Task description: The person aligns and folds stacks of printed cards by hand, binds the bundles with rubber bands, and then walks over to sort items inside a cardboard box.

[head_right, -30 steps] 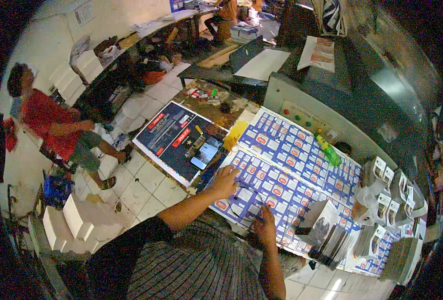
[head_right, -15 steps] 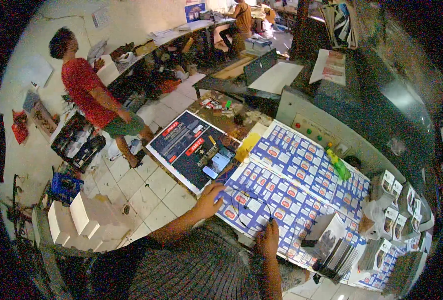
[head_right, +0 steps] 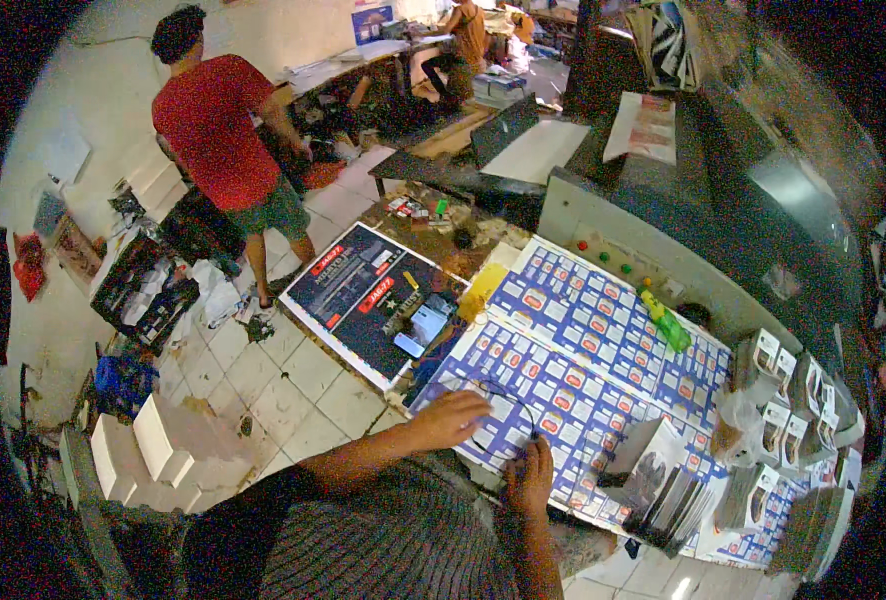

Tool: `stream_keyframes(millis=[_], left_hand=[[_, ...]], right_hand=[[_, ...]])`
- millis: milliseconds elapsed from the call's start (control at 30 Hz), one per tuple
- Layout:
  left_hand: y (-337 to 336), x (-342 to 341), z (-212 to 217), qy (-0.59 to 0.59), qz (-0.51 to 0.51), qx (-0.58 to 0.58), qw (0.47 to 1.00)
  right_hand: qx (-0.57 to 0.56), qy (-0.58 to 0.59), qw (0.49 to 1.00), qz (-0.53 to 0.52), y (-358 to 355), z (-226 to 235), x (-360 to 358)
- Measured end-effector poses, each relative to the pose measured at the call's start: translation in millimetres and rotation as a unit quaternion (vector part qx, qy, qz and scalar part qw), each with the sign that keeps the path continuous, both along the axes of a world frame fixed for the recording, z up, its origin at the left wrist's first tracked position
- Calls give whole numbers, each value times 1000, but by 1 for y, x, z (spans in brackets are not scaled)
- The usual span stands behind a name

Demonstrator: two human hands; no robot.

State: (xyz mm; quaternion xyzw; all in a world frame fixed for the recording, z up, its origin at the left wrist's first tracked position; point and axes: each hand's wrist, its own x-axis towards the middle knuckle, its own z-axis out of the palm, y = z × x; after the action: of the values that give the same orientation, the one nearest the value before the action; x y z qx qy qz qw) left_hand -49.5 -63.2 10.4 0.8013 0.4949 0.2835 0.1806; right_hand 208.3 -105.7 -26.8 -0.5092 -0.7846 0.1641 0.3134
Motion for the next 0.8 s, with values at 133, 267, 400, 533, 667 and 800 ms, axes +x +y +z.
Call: stream_keyframes(millis=[133,267,400,533,667,800], left_hand=[[-8,40,-30,203,-187,-14,961],[-11,37,-47,222,-163,-47,960],[-16,33,-52,215,-142,-5,966],[-9,38,-52,165,-129,51,976],[-10,37,-53,167,-141,40,975],[-9,35,-53,178,-140,14,974]], right_hand=[[10,-54,997,-53,20,0,6],[-26,-92,995,-31,27,-5,14],[38,-76,996,-35,22,-8,9],[68,-62,993,-72,24,-18,14],[11,-44,991,-128,29,-14,8],[-9,-91,981,-171,27,-19,-3]])
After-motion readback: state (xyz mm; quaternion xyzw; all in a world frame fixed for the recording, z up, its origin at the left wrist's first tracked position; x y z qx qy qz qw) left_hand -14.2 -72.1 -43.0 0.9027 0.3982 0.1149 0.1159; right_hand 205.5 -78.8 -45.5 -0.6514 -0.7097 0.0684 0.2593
